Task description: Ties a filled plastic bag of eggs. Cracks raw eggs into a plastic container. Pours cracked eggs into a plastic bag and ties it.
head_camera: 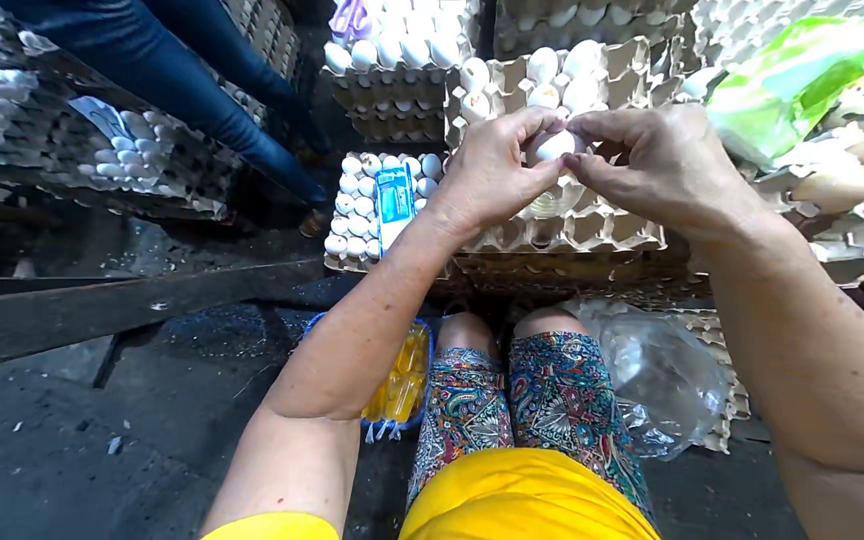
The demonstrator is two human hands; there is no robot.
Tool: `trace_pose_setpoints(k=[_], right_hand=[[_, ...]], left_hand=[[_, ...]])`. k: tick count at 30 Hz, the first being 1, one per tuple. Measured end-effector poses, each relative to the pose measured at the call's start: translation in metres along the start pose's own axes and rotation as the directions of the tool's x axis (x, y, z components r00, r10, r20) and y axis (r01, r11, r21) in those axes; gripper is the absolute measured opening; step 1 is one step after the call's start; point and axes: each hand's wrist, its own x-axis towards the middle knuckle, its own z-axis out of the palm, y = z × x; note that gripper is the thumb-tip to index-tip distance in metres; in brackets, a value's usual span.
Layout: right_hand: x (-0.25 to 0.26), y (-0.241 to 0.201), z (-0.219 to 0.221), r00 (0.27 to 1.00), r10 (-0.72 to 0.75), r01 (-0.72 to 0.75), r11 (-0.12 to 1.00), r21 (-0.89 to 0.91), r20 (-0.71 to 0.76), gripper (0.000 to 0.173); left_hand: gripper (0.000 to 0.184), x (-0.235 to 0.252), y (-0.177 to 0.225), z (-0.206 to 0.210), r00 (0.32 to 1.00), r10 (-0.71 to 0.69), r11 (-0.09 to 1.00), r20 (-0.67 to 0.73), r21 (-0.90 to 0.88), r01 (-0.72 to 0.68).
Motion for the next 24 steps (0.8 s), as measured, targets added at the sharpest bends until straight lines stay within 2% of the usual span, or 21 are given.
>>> trace_pose_setpoints(k=[8, 18, 24], right_hand=[[-0.003, 0.000, 0.006, 0.998, -0.034, 0.033, 0.999, -0.022, -0.053, 0.030], [-0.015, -0.001, 0.023, 0.982, -0.103, 0.080, 0.986, -0.148, -0.156, 0.031], [-0.018, 0.002, 0.028, 0.966, -0.165, 0.130, 0.975, -0.177, -0.198, 0.032]], left_hand=[[0.031, -0.001, 0.002, 0.008, 0.997, 0.074, 0.990, -0.015, 0.121, -0.072], [0.030, -0.013, 0.008, 0.028, 0.979, 0.173, 0.917, -0.106, 0.381, -0.120], [0.030, -0.015, 0.007, 0.029, 0.979, 0.179, 0.903, -0.103, 0.413, -0.121]])
